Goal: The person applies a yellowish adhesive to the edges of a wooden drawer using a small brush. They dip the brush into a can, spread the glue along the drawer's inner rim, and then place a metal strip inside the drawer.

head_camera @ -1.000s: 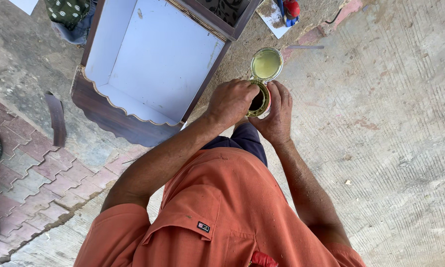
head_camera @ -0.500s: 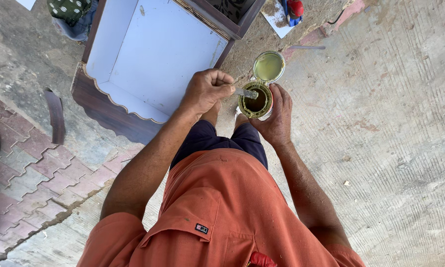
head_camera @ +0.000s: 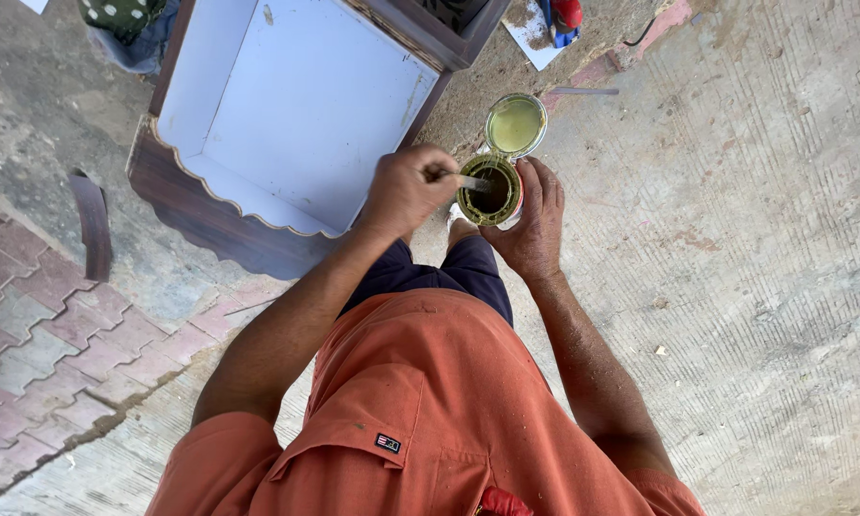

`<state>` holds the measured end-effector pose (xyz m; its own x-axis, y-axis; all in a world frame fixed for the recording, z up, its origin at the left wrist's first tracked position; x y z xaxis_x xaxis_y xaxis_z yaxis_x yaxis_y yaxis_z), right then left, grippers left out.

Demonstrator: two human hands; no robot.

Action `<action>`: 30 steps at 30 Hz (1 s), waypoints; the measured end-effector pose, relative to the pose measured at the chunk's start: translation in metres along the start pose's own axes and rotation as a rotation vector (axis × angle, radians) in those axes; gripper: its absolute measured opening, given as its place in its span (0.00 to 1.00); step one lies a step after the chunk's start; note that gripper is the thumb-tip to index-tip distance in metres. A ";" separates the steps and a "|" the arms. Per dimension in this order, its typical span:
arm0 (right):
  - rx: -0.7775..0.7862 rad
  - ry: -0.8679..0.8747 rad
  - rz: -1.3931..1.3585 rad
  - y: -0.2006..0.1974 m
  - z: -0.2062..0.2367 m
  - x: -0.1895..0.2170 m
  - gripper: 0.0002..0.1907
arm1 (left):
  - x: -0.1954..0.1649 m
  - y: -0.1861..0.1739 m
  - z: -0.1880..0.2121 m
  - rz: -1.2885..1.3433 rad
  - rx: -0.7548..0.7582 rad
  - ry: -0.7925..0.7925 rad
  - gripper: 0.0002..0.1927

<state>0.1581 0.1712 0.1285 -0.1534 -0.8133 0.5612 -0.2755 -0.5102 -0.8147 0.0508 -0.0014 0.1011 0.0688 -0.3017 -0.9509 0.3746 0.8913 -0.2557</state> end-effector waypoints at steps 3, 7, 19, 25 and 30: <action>0.022 -0.040 0.021 0.003 0.001 0.006 0.53 | -0.024 0.028 0.006 -0.447 -0.007 0.446 0.10; 0.041 -0.042 0.021 0.007 0.003 0.009 0.53 | -0.037 0.054 0.013 -0.577 -0.008 0.708 0.04; -0.001 -0.013 -0.002 0.001 0.007 0.000 0.51 | 0.013 -0.004 0.004 0.143 0.080 -0.144 0.06; 0.011 -0.020 -0.016 -0.001 0.006 0.005 0.52 | 0.053 0.005 0.019 0.379 0.164 -0.523 0.11; 0.032 -0.024 -0.012 0.002 0.008 0.002 0.54 | 0.067 0.011 0.025 0.392 0.242 -0.649 0.11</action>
<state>0.1646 0.1668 0.1268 -0.1270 -0.8135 0.5675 -0.2465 -0.5283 -0.8125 0.0829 -0.0200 0.0390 0.7345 -0.1848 -0.6530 0.3967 0.8976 0.1922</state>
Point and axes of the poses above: each hand's wrist, its own z-axis away from the middle knuckle, its own y-axis out of the palm, x = y × z, the point moved 7 cm from there along -z, towards the middle knuckle, and after that the axes turned 13 degrees about -x, right-handed, at the moved point
